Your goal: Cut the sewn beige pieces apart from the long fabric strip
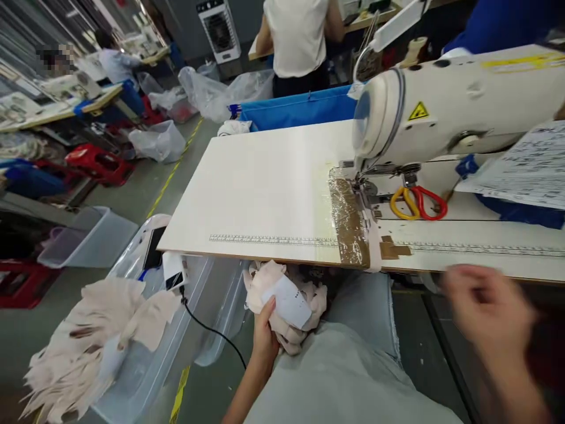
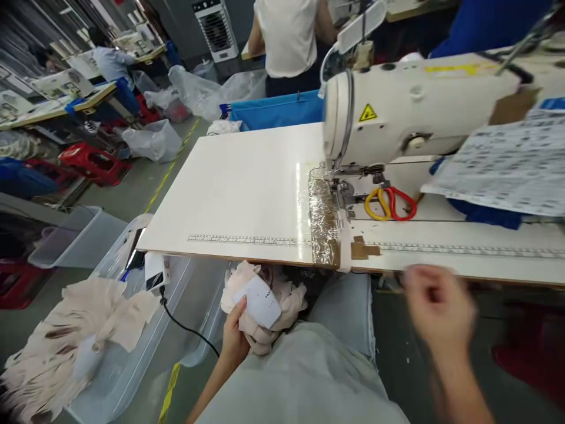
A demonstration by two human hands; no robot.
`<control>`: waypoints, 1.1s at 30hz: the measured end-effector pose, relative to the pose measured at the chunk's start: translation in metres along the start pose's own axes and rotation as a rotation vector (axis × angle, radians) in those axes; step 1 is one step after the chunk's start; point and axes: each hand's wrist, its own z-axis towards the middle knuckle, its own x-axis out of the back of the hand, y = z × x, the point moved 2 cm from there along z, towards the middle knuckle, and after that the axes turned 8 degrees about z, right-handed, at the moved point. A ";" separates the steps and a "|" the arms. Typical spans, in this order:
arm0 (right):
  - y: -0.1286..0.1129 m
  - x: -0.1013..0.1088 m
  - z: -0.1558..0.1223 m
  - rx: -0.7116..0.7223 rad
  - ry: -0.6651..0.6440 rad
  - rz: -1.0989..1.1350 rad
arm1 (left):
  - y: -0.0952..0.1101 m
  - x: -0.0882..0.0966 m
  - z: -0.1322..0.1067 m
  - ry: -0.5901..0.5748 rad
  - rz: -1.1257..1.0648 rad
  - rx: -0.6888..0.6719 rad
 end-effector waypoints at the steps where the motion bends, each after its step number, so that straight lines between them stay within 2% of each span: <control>1: -0.016 -0.026 -0.021 0.019 -0.263 0.066 | 0.000 -0.001 -0.001 -0.012 -0.008 0.010; 2: -0.031 -0.054 -0.040 0.022 -0.532 0.135 | 0.001 -0.001 -0.002 -0.023 -0.011 0.017; 3: -0.045 -0.080 -0.054 0.027 -0.743 0.177 | 0.001 0.001 -0.003 -0.040 -0.011 0.026; 4: -0.058 -0.104 -0.064 0.057 -0.875 0.187 | 0.001 0.003 -0.004 -0.060 -0.009 0.037; 6: -0.077 -0.145 -0.074 0.138 -1.044 0.144 | 0.002 0.010 -0.004 -0.100 -0.010 0.067; 9: -0.093 -0.182 -0.077 0.242 -1.188 0.104 | 0.002 0.022 -0.005 -0.130 -0.044 0.142; 12: -0.101 -0.199 -0.076 0.215 -1.254 0.195 | 0.000 0.032 -0.005 -0.129 -0.100 0.186; 16: -0.099 -0.214 -0.073 0.008 -1.282 0.383 | -0.002 0.043 -0.002 -0.112 -0.180 0.130; 20: -0.098 -0.224 -0.073 -0.258 -1.244 0.610 | 0.006 0.059 -0.001 -0.046 -0.167 -0.092; 22: -0.104 -0.227 -0.075 -0.327 -1.208 0.725 | 0.014 0.065 -0.006 -0.032 -0.083 -0.227; 26: -0.118 -0.231 -0.075 -0.313 -1.191 0.861 | 0.029 0.065 -0.025 -0.018 0.132 -0.467; 30: -0.130 -0.238 -0.073 -0.310 -1.263 0.906 | 0.031 0.057 -0.035 0.086 0.172 -0.564; 31: -0.134 -0.240 -0.074 -0.271 -1.278 0.866 | 0.029 0.055 -0.033 0.120 0.161 -0.564; 33: -0.145 -0.244 -0.084 -0.085 -1.315 0.716 | 0.024 0.054 -0.023 0.188 0.089 -0.536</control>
